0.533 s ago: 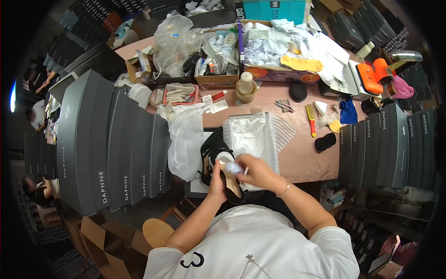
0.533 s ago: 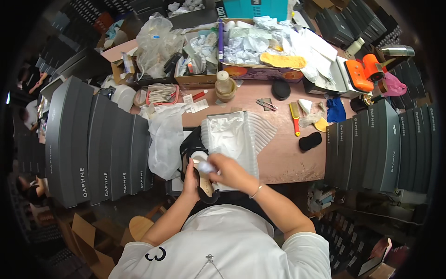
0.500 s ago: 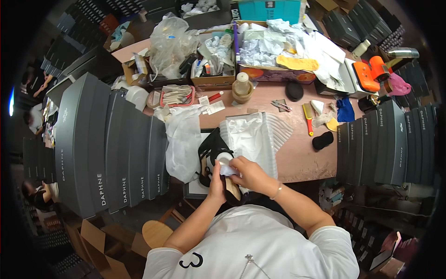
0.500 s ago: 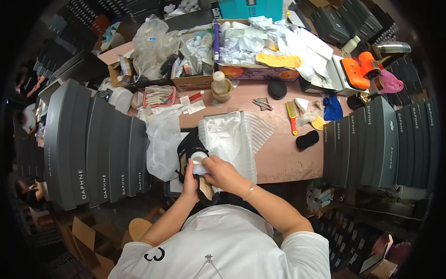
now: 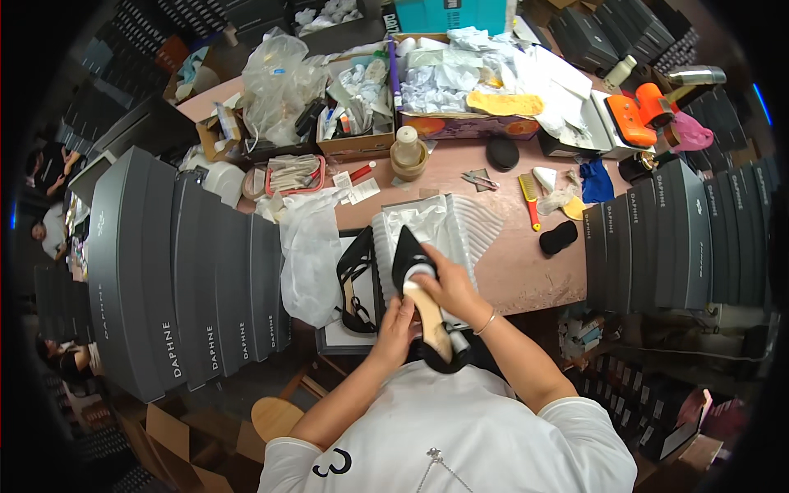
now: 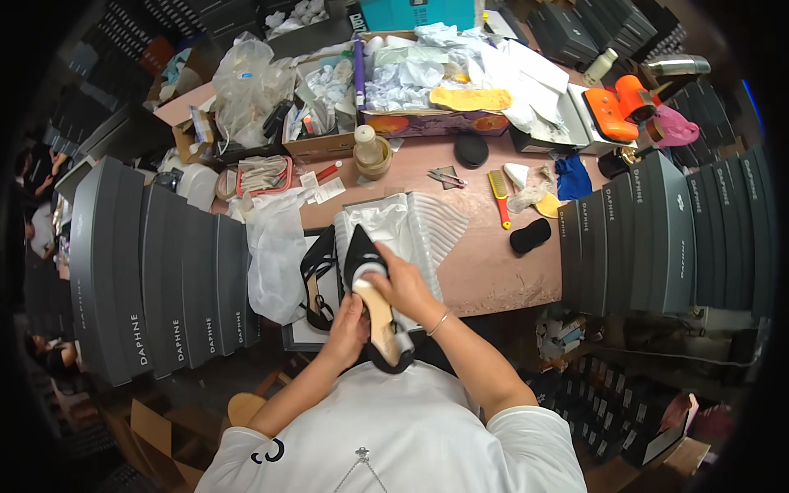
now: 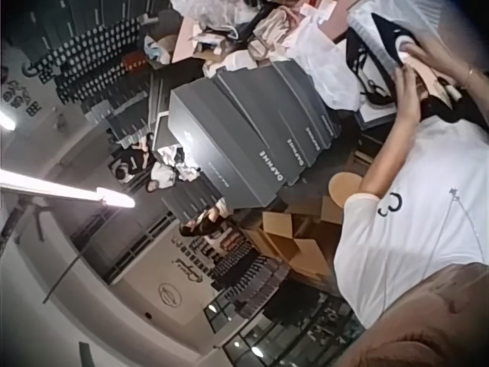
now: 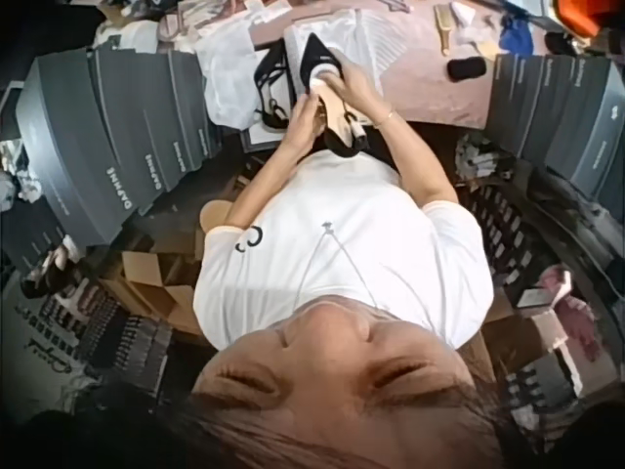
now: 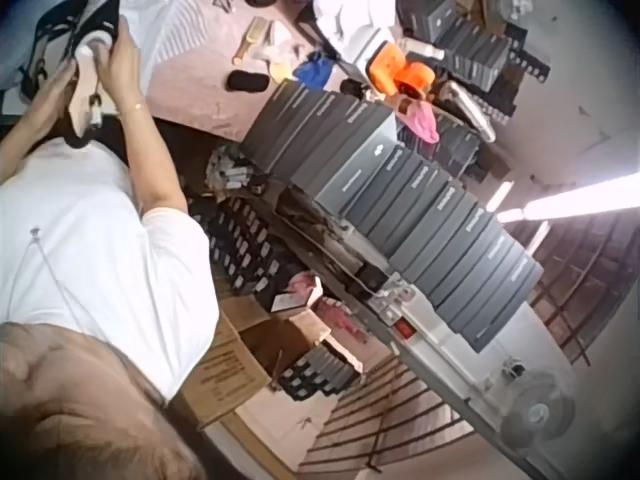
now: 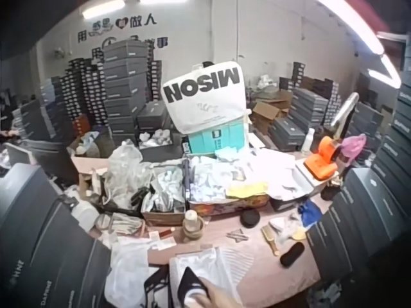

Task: Packing high-heeled shoes into boxes with tissue paper.

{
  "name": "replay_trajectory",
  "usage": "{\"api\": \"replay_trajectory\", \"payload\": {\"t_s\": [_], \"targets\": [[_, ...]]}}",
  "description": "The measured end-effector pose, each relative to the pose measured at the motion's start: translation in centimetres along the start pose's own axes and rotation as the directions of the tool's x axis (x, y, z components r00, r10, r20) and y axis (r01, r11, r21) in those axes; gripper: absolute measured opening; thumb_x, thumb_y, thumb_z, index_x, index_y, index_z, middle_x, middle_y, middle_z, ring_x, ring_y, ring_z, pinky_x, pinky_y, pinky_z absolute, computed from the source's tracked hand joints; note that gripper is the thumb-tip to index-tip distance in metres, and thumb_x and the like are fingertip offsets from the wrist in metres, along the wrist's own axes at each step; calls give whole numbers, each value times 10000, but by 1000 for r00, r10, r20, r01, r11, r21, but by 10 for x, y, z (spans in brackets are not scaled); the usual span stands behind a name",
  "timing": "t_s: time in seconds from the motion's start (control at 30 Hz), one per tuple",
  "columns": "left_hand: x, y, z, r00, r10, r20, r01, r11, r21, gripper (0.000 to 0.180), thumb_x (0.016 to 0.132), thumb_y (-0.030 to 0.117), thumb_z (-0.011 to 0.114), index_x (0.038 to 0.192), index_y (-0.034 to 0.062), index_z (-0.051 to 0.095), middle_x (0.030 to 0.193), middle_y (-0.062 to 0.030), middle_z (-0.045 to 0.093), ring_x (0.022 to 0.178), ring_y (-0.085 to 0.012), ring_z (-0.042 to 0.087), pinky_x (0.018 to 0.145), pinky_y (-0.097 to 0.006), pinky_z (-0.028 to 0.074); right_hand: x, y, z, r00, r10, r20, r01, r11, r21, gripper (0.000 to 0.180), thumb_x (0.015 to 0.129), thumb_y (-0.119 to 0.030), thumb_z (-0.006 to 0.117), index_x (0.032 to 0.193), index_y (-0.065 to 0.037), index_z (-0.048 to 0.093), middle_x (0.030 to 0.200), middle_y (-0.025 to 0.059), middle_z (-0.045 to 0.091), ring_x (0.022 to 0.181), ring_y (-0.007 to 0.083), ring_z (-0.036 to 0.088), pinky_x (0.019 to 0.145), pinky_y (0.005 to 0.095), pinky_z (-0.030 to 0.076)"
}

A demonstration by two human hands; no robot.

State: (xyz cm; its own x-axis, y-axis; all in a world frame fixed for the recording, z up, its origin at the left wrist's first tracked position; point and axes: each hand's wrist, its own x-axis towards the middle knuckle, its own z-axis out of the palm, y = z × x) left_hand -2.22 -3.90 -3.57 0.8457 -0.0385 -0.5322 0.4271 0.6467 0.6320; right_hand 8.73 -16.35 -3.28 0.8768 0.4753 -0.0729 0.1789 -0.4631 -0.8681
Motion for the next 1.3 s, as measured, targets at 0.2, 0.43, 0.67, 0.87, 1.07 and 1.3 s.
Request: {"api": "replay_trajectory", "payload": {"t_s": [0.2,0.43,0.67,0.87,1.07,1.3], "targets": [[17,49,-124,844,445,301,-332,-8,943,315,814,-48,530,1120,7,582,1183,-151,574,1090,-337,556,931,-376,449,38,112,55,981,175,79,-115,864,-490,603,829,-164,601,1359,-22,351,1151,190,535,925,389,598,746,443,517],[41,58,-160,874,1,486,-382,-616,689,378,749,14,601,1116,102,616,1357,-87,469,1393,-311,237,1115,-495,250,5,64,10,757,-441,483,651,442,-617,392,829,-135,552,1220,-136,532,1221,78,510,1227,279,442,951,372,441],[38,100,-142,798,55,600,-512,-462,724,496,694,-35,639,1142,178,634,1348,-59,486,1370,-344,279,1097,-541,250,14,86,26,782,-362,507,571,742,-350,328,794,-80,604,1116,-142,595,1184,85,555,1183,308,471,968,392,422],[0,150,-69,720,383,579,-586,-111,802,436,727,-65,614,1135,89,608,1185,-88,596,1162,-296,522,1128,-557,150,1,-37,-63,954,-70,290,53,996,66,227,854,-155,658,1000,12,610,857,133,650,749,230,592,691,318,469],[-40,138,-28,943,53,329,-245,778,579,252,917,129,578,1118,-24,581,1011,-46,639,942,-114,573,857,-283,471,-13,-78,-67,864,-45,502,-191,893,408,248,891,-180,658,1021,25,609,824,-24,606,739,59,521,664,241,460],[-36,115,-32,957,-18,289,-119,886,449,252,925,128,551,1123,-28,554,1018,-60,628,927,-130,588,855,-281,482,-22,-41,-44,832,-71,550,-363,681,637,296,909,-185,619,1119,21,591,982,35,648,887,98,579,810,268,481]]}}
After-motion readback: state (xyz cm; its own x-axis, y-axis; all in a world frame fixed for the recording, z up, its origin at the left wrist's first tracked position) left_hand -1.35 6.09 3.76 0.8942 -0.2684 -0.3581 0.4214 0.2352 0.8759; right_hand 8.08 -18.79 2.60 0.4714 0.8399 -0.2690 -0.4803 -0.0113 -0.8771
